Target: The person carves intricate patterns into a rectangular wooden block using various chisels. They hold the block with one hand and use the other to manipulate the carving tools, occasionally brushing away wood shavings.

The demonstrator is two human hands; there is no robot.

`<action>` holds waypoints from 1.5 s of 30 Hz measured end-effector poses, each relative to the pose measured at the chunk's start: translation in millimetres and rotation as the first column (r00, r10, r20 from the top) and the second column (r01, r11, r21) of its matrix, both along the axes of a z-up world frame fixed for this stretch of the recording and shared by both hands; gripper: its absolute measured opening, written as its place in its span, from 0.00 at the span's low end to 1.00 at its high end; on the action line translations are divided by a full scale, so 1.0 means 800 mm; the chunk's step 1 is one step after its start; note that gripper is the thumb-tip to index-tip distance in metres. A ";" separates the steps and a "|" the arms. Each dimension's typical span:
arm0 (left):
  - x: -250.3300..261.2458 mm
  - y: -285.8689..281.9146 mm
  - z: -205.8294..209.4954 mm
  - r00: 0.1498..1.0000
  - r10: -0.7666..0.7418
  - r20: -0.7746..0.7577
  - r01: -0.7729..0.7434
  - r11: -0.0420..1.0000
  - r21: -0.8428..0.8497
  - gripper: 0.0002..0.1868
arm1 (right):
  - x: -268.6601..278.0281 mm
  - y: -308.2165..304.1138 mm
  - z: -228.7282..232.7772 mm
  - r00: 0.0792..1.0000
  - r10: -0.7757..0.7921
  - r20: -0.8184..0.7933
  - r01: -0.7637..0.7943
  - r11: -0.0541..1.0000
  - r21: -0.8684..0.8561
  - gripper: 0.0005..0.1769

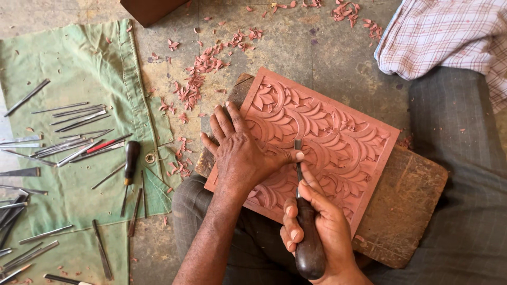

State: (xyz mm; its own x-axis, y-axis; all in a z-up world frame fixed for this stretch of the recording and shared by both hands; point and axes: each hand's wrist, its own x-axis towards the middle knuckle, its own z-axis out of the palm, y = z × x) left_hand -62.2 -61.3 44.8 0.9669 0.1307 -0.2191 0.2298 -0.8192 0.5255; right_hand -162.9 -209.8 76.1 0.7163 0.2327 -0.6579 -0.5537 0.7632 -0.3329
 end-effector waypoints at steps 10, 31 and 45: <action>0.003 -0.003 0.005 1.000 -0.010 -0.012 0.010 0.998 0.068 0.92 | 0.013 0.008 0.015 0.998 -0.062 0.001 0.062 0.996 0.057 0.35; 0.002 -0.018 0.003 0.996 0.088 0.018 -0.089 0.990 0.113 0.90 | 0.032 -0.010 0.029 0.986 0.131 -0.107 -0.151 0.967 -0.207 0.40; 0.006 -0.012 -0.015 1.000 0.029 -0.004 -0.027 0.983 0.184 0.92 | 0.029 -0.020 0.004 0.975 0.220 0.039 -0.200 0.936 -0.289 0.42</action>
State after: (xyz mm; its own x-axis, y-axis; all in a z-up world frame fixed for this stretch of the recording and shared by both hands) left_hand -57.3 -71.1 32.8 0.9609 0.1963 -0.1952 0.2570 -0.8949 0.3649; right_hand -139.8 -225.4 79.6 0.7172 0.1952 -0.6689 -0.6591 0.5018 -0.5602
